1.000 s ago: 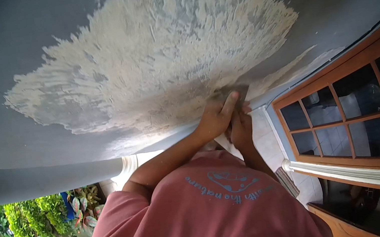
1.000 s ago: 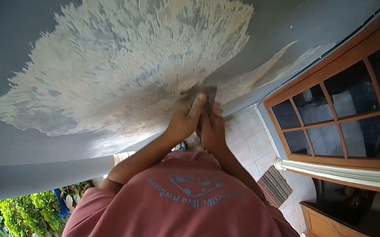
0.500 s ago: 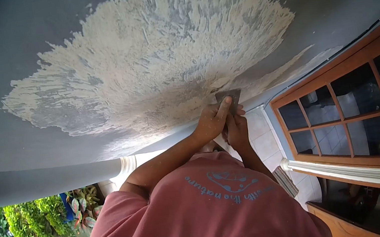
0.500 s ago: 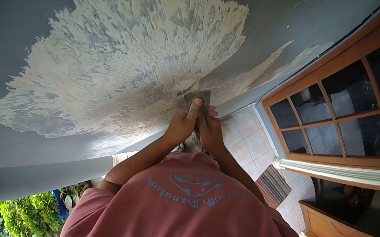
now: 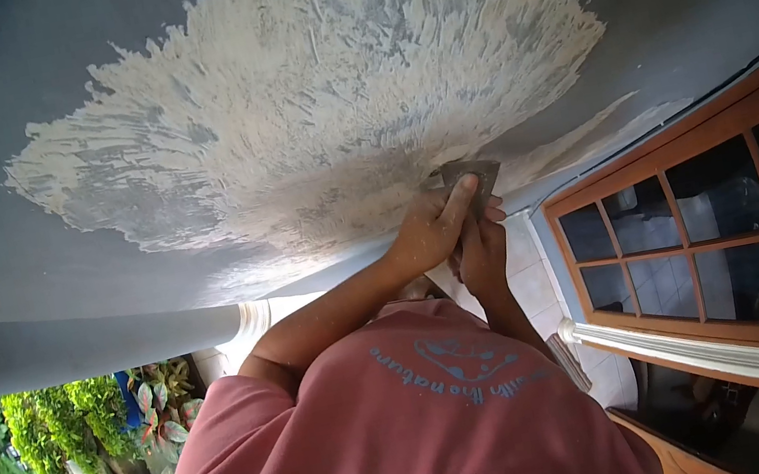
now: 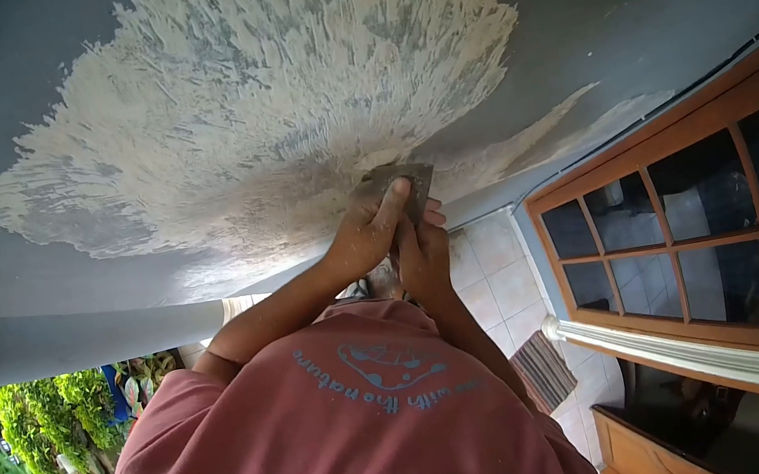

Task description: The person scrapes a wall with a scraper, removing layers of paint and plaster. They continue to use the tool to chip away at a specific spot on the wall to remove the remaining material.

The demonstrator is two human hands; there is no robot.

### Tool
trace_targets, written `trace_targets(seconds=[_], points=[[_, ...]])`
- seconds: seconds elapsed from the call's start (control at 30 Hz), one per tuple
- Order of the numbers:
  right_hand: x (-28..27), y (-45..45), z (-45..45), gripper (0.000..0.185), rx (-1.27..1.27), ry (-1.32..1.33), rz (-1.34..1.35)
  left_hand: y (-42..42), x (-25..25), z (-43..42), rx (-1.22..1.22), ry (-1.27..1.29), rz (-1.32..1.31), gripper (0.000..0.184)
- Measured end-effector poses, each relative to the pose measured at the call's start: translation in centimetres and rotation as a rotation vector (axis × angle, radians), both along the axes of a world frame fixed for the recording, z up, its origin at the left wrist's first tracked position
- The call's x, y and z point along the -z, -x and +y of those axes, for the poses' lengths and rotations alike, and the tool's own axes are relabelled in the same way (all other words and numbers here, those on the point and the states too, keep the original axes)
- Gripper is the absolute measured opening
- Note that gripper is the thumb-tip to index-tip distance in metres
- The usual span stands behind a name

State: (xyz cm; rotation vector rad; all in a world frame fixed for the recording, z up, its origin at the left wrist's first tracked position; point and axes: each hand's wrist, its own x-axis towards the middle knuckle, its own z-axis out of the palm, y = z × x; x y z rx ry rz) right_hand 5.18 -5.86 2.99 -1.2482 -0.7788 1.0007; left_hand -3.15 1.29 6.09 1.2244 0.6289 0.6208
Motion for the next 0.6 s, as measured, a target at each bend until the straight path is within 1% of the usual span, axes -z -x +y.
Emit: trace_targets(seconds=[0.03, 0.07, 0.1, 0.13, 0.2, 0.27, 0.33, 0.37, 0.47, 0.5, 0.6], points=[[-0.3, -0.1, 0.0, 0.037, -0.009, 0.002, 0.027, 0.0, 0.8, 0.0, 0.012, -0.035, 0.008, 0.061], [0.0, -0.1, -0.1, 0.037, -0.006, 0.019, 0.006, 0.0, 2.1, 0.3, 0.021, -0.078, 0.013, 0.061], [0.5, 0.0, -0.3, 0.038, -0.006, 0.032, -0.015, 0.0, 2.3, 0.6, 0.027, -0.124, 0.019, 0.061], [0.8, 0.1, -0.4, 0.038, -0.006, 0.045, -0.035, 0.0, 2.5, 0.4, -0.003, -0.111, 0.003, 0.061], [0.7, 0.5, -0.5, 0.032, 0.013, 0.072, 0.044, 0.0, 2.8, -0.7, -0.059, -0.073, -0.027, 0.061], [0.4, 0.5, -0.8, 0.028, 0.003, 0.081, 0.090, 0.3, 0.5, 0.0, -0.020, -0.051, 0.042, 0.062], [-0.5, -0.2, -0.5, 0.025, -0.037, 0.051, 0.093, 0.5, 0.1, -0.3, 0.008, -0.029, 0.068, 0.063], [0.0, 0.1, 0.1, 0.038, -0.002, -0.034, 0.027, 0.4, 0.5, -0.3, 0.012, -0.036, 0.054, 0.063], [0.8, -0.1, -0.8, 0.026, -0.022, 0.089, 0.047, 0.5, 1.9, -0.4, -0.013, -0.068, 0.034, 0.064], [0.8, 0.2, -0.8, 0.026, -0.028, 0.105, 0.030, 0.6, 1.8, -0.5, -0.029, -0.071, 0.031, 0.064], [-0.3, 0.8, -0.5, 0.039, 0.020, 0.069, 0.032, 0.4, 0.9, -0.3, -0.022, -0.096, 0.037, 0.065]])
